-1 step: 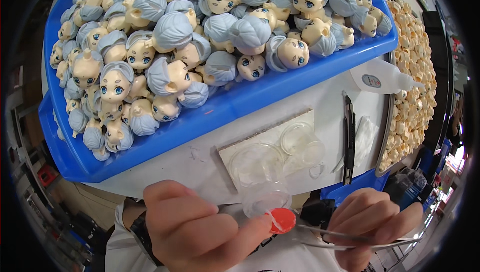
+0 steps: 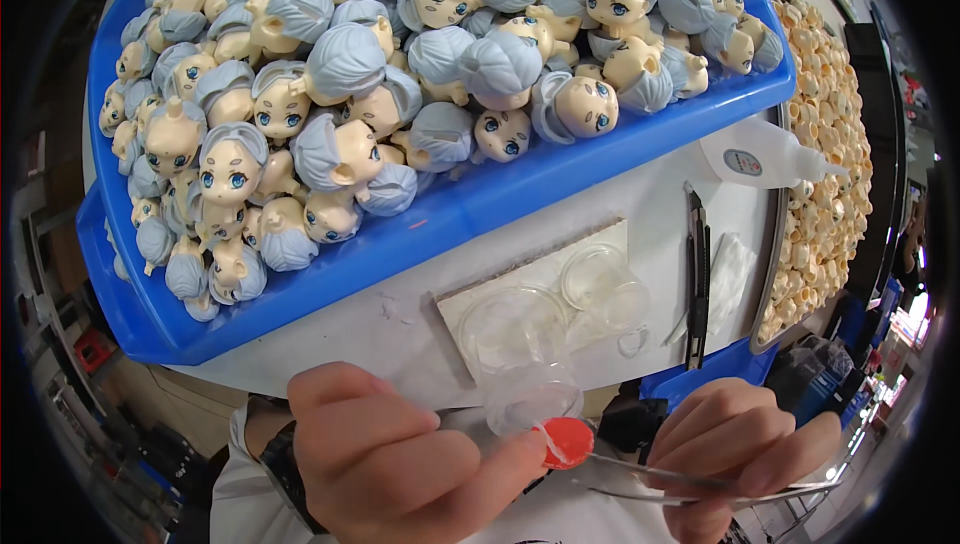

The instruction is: The person uses tweezers to apply a clear liquid from a small plastic cup onto a red circular object. The person repeatedly dips the tweezers into the cup and spreads the liquid over the surface of the red object. The workspace contains trays of doll heads and other small parts.

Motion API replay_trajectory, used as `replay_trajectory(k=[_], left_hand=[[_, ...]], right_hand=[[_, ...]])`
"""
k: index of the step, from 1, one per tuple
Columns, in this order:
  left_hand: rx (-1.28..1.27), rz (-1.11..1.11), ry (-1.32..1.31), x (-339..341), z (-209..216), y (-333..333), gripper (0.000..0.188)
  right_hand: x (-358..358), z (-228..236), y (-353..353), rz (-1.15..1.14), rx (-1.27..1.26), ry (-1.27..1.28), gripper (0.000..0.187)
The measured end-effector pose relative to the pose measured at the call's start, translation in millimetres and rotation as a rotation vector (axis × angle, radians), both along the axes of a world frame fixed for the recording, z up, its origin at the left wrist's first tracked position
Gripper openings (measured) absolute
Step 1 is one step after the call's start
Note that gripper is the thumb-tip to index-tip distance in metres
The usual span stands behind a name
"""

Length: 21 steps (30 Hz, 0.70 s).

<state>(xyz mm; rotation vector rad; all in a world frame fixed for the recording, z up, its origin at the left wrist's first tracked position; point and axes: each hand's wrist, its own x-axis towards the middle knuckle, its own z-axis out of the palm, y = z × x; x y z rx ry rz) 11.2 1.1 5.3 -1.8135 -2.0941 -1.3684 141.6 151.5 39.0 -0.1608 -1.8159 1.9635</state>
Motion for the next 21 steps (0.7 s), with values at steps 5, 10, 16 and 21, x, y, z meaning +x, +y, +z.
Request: replay_trajectory(k=[5,10,16,21], left_hand=[[-0.020,-0.030,-0.068,2.3,1.1,-2.1,0.028],[-0.049,-0.009,-0.029,-1.9,-0.8,-2.2,0.028],[-0.079,-0.015,-0.029,-0.6,7.5,1.9,0.027],[-0.059,-0.090,-0.006,-6.9,-2.9,-4.8,0.026]], right_hand=[[4.7,-4.0,-2.7,-0.033,0.099,0.013,0.032],[-6.9,-12.7,-5.6,-0.048,0.120,0.074,0.032],[-7.4,-9.8,-7.0,-0.045,0.287,0.190,0.030],[-8.7,-8.6,-10.2,-0.072,0.311,0.163,0.030]])
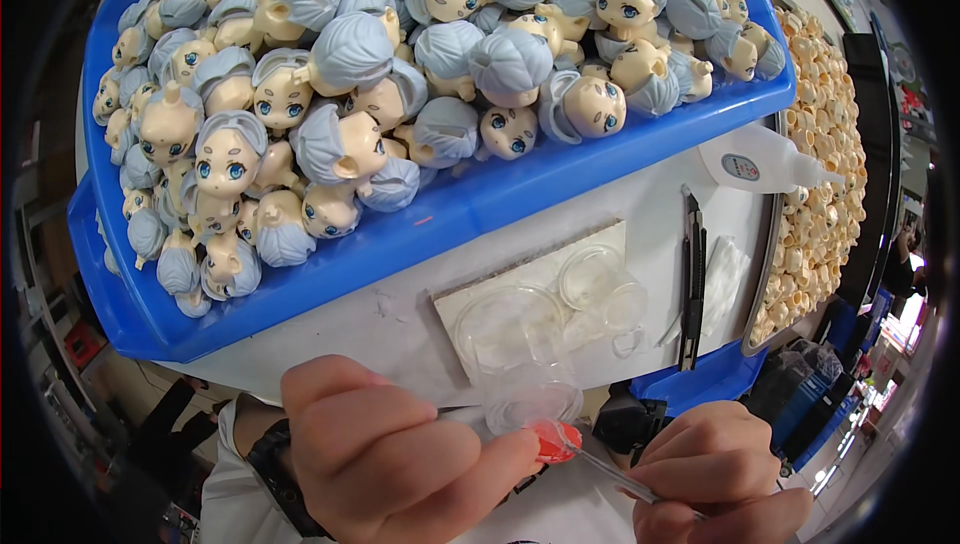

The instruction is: The person uses tweezers to apply a clear liquid from a small plastic cup onto a red circular object. The person repeatedly dips the tweezers into the cup and spreads the liquid over the surface of the red object. The workspace contains trays of doll heads and other small parts.

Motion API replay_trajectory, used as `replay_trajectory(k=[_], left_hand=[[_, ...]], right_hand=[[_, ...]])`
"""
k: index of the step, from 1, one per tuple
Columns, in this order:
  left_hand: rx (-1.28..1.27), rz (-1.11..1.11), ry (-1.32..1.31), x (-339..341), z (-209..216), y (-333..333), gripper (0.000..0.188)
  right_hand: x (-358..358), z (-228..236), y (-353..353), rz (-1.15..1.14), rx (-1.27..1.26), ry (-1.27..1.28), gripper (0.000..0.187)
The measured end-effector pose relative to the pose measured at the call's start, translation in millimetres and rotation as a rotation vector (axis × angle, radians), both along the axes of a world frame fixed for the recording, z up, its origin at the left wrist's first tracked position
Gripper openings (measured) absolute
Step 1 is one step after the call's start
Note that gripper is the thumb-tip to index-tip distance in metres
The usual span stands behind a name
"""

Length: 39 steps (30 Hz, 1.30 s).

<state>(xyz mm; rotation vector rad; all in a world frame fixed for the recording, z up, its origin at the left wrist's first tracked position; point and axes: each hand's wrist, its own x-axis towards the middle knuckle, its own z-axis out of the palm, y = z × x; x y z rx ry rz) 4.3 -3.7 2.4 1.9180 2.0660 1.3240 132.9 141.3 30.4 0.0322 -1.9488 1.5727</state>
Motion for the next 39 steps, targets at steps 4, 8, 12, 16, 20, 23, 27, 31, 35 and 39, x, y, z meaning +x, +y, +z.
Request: replay_trajectory(k=[4,8,12,16,20,23,27,31,35,39], left_hand=[[0.051,-0.030,-0.012,-0.5,-0.7,1.0,0.028],[-0.006,0.030,-0.006,-0.3,0.8,-3.7,0.030],[0.088,-0.042,-0.020,-5.0,5.8,-0.8,0.031],[0.116,0.017,-0.129,7.0,5.8,-1.1,0.031],[0.088,0.044,-0.219,12.3,3.0,-2.6,0.028],[-0.066,0.082,-0.280,17.9,24.3,-2.7,0.028],[0.043,-0.189,-0.191,-5.8,10.7,-0.2,0.027],[-0.312,0.022,-0.212,9.5,27.6,-8.6,0.017],[-0.314,0.056,-0.235,11.2,32.1,-4.3,0.013],[-0.308,0.020,-0.241,9.8,29.9,-5.7,0.014]], right_hand=[[5.0,9.8,-0.6,-0.035,0.073,-0.054,0.028],[-1.9,-10.7,-4.7,-0.118,-0.121,0.064,0.025],[16.9,2.1,3.8,-0.187,-0.347,0.067,0.026],[13.3,-9.4,7.2,0.024,-0.423,-0.048,0.032],[11.1,-10.2,10.8,0.162,-0.457,-0.093,0.032],[14.7,-13.9,12.1,0.193,-0.471,-0.098,0.032],[13.5,-19.5,10.8,0.214,-0.473,-0.018,0.031],[10.8,-20.0,15.8,0.262,-0.447,-0.010,0.032],[14.9,-16.6,16.9,0.247,-0.413,-0.087,0.033],[16.0,-18.5,17.7,0.274,-0.415,-0.111,0.033]])
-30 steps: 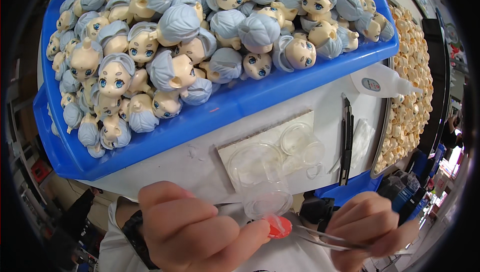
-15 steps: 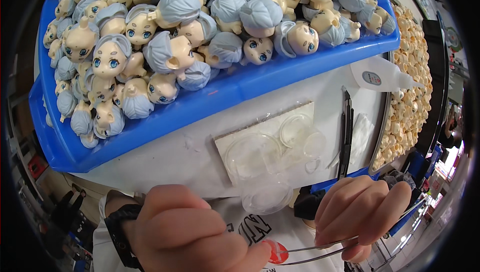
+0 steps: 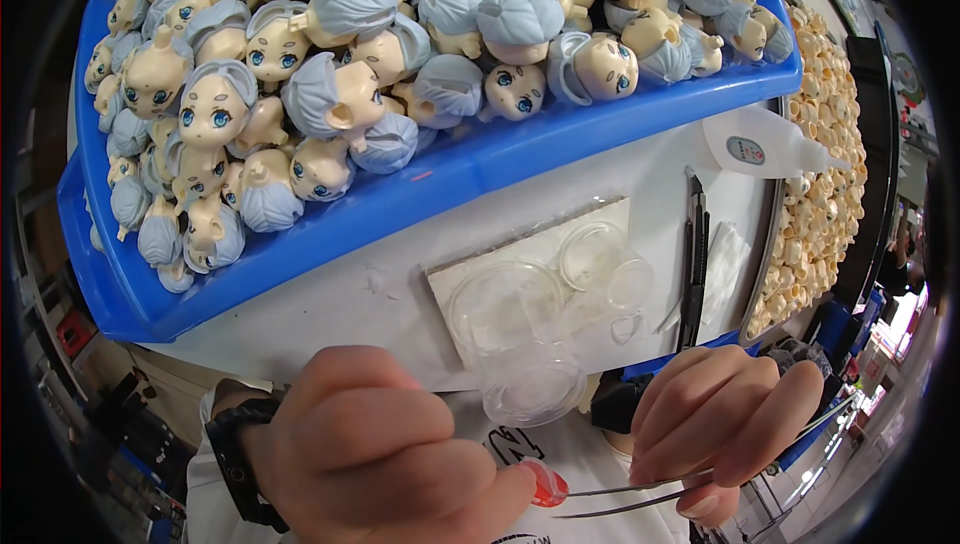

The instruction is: The person uses tweezers to apply a clear liquid from a small plastic cup onto a red circular object. The person repeatedly dips the tweezers into the cup and spreads the liquid over the surface of the red object. The workspace contains trays of doll heads and other small parts.

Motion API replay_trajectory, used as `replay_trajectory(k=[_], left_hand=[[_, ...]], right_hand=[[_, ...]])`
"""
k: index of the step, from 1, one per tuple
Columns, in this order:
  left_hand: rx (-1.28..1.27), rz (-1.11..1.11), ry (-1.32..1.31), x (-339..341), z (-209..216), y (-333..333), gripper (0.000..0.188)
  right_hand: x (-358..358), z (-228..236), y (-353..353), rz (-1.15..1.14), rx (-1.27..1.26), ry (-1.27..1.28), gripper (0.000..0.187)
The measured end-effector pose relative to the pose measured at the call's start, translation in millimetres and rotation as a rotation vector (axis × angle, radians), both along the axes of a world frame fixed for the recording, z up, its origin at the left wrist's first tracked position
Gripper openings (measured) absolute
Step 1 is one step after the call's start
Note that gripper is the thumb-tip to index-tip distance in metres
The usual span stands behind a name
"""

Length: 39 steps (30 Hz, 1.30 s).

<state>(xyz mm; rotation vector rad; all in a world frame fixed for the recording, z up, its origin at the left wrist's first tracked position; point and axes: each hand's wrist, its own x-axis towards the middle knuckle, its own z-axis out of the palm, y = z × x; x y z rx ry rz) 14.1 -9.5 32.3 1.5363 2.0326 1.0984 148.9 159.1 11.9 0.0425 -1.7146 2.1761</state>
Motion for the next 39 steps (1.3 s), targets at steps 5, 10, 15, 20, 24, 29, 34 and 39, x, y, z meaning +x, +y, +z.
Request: replay_trajectory(k=[5,10,15,20,24,29,34,39], left_hand=[[0.011,-0.023,-0.005,-1.9,-2.5,-1.2,0.015],[0.004,-0.015,0.024,-0.9,-1.5,-1.1,0.017],[-0.006,-0.016,0.061,-1.0,-0.6,0.3,0.019],[-0.023,-0.004,0.093,-0.1,-0.1,-0.4,0.020],[0.059,-0.091,0.088,-7.8,-8.9,-3.7,0.020],[0.118,-0.115,0.063,-8.0,-15.4,-4.7,0.020],[0.139,-0.108,0.047,-7.3,-18.8,-3.8,0.021],[0.102,-0.145,-0.037,-12.7,-19.5,-3.0,0.024]], right_hand=[[0.5,-0.2,0.3,0.015,-0.005,-0.031,0.033],[-0.3,-2.4,-1.2,0.002,0.022,-0.012,0.034],[0.2,-2.1,0.2,0.015,0.047,-0.016,0.034],[-3.0,-4.7,0.6,0.029,0.091,0.004,0.029],[-3.4,-4.9,-2.3,0.016,0.049,0.005,0.025],[-3.1,-10.5,-6.0,0.012,-0.032,0.034,0.022],[-4.1,-11.3,-5.5,0.021,-0.116,0.031,0.022],[-3.8,-15.9,-5.7,-0.039,-0.074,0.070,0.022]])
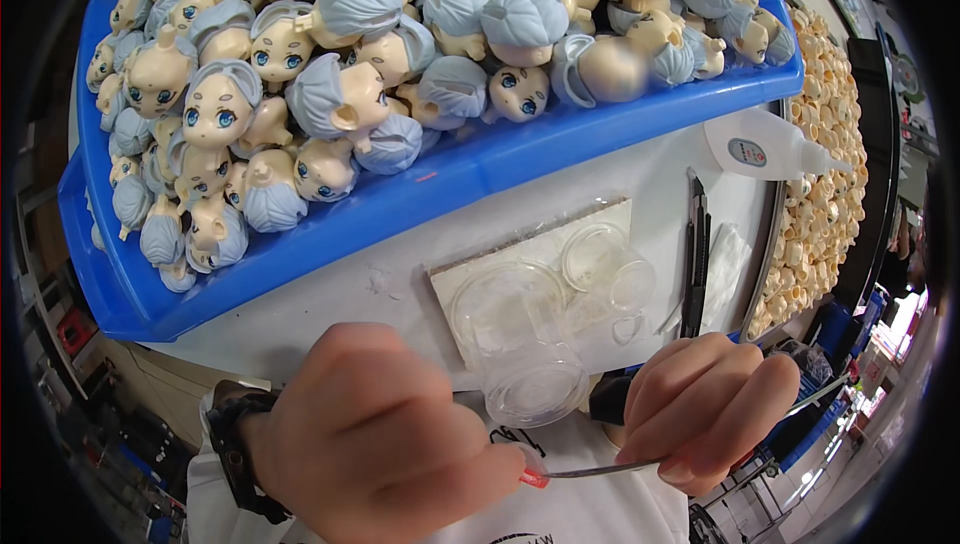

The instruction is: The person uses tweezers to apply a clear liquid from a small plastic cup onto a red circular object. The person repeatedly dips the tweezers into the cup and spreads the liquid over the surface of the red object. The workspace contains trays of doll heads and other small parts.

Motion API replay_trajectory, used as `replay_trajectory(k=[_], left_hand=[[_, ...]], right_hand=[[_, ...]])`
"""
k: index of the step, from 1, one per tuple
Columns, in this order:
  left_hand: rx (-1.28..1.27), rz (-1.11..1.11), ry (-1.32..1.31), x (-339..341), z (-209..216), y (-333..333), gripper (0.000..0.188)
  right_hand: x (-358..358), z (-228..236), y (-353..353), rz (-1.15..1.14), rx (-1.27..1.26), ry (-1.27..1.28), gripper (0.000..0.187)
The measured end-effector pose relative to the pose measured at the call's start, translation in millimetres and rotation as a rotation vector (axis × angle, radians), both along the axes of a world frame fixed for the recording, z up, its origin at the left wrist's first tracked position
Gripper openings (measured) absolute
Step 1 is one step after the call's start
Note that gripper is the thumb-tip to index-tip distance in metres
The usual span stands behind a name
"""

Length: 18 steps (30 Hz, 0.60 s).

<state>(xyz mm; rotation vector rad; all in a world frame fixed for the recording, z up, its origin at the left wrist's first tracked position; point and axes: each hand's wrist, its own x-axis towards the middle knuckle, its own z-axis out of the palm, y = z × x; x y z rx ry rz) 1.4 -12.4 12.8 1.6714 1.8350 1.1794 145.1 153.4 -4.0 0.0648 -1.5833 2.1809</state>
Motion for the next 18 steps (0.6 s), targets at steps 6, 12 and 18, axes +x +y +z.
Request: replay_trajectory(k=[6,12,18], left_hand=[[-0.003,-0.021,-0.080,-2.1,-5.8,1.1,0.024],[-0.036,0.011,-0.055,-1.2,-2.1,4.1,0.023],[-0.021,0.054,-0.020,1.0,-1.6,5.8,0.024]], right_hand=[[-6.9,3.0,1.2,-0.017,0.066,-0.017,0.023],[-5.0,1.6,5.2,0.022,0.108,-0.022,0.025],[-3.5,1.0,6.1,-0.004,0.121,-0.008,0.025]])
